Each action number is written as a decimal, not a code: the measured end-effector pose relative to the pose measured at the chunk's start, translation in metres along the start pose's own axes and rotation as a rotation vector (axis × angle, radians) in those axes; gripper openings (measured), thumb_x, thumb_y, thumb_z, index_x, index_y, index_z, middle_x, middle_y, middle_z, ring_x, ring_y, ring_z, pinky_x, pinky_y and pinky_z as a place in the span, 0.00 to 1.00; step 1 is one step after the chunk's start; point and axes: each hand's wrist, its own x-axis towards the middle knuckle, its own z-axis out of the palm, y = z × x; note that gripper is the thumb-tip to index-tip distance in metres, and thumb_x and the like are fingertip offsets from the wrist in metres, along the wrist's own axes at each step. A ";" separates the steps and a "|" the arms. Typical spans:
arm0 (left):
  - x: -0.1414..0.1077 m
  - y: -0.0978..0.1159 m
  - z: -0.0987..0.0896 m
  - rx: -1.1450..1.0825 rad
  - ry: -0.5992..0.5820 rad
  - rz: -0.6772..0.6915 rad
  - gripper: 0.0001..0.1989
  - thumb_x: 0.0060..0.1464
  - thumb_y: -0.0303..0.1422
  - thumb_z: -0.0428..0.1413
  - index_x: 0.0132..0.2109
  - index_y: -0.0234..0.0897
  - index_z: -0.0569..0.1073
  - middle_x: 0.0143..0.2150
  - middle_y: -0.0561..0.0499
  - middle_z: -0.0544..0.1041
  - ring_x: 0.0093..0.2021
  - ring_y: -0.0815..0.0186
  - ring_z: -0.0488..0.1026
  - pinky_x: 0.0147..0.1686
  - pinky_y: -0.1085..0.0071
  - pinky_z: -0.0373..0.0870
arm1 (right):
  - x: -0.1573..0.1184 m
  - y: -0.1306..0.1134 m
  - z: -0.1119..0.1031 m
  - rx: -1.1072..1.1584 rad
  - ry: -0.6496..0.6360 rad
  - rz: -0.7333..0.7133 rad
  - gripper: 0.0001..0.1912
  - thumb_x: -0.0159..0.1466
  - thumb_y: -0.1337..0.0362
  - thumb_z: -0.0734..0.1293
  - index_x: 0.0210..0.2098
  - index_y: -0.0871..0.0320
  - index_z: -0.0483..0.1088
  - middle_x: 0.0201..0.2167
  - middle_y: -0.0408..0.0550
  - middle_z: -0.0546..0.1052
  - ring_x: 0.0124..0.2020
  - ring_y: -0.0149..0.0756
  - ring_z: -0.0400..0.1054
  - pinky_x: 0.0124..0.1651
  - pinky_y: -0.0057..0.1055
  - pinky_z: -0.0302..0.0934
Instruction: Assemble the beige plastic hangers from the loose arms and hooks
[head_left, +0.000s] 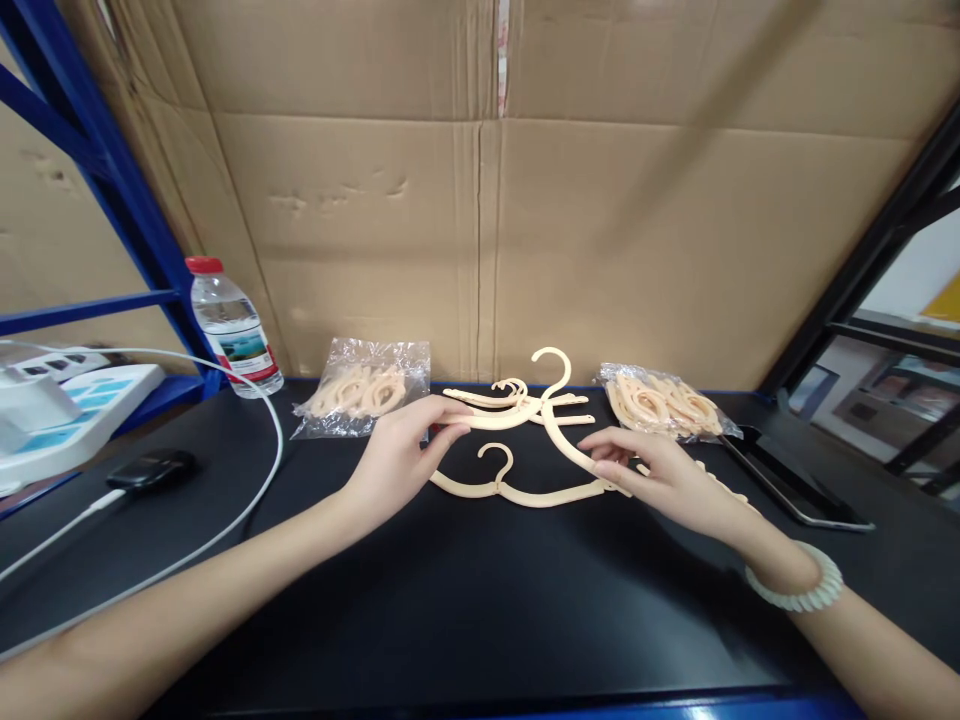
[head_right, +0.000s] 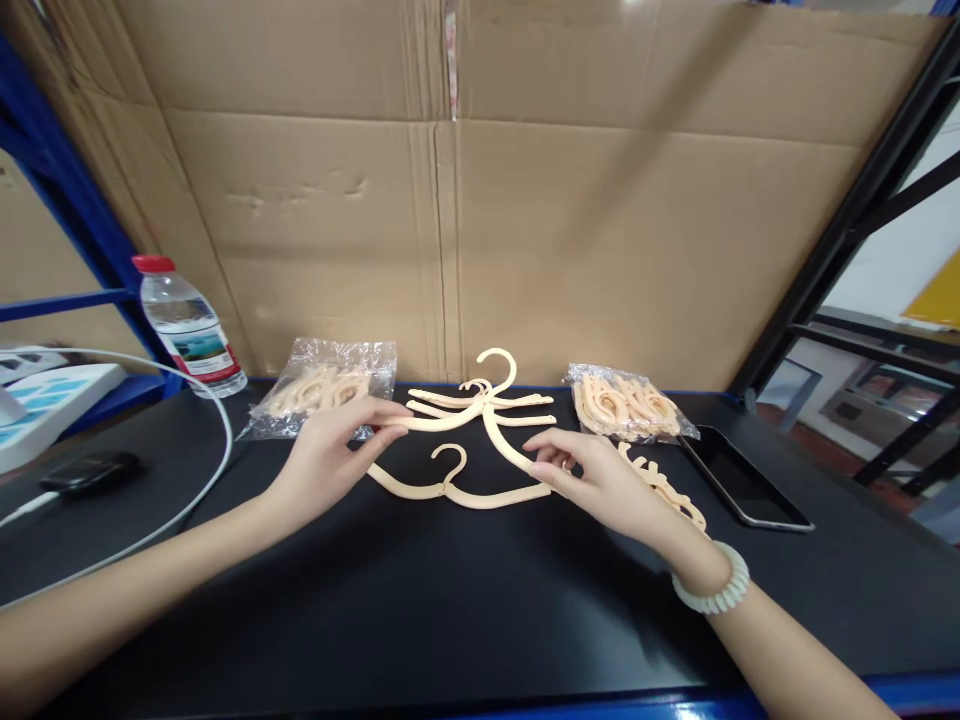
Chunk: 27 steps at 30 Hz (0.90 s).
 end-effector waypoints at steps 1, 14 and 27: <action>-0.002 0.001 0.000 -0.020 0.002 -0.025 0.05 0.60 0.31 0.55 0.41 0.37 0.75 0.38 0.49 0.81 0.36 0.64 0.78 0.34 0.71 0.73 | 0.000 -0.003 0.001 0.040 -0.048 0.015 0.15 0.67 0.53 0.62 0.44 0.56 0.72 0.34 0.47 0.77 0.33 0.36 0.71 0.35 0.31 0.65; -0.014 0.032 0.018 -1.070 -0.006 -0.704 0.23 0.46 0.32 0.66 0.50 0.40 0.74 0.36 0.50 0.79 0.38 0.63 0.77 0.44 0.62 0.74 | -0.005 -0.017 0.013 0.259 -0.084 0.085 0.16 0.68 0.51 0.62 0.38 0.57 0.71 0.25 0.43 0.69 0.26 0.30 0.61 0.26 0.26 0.55; -0.035 0.050 0.041 -1.188 -0.234 -0.764 0.08 0.49 0.33 0.66 0.38 0.38 0.81 0.36 0.50 0.79 0.37 0.67 0.76 0.38 0.72 0.74 | -0.009 -0.028 0.040 0.288 -0.256 0.003 0.13 0.68 0.54 0.63 0.43 0.54 0.74 0.35 0.45 0.77 0.28 0.30 0.68 0.32 0.27 0.60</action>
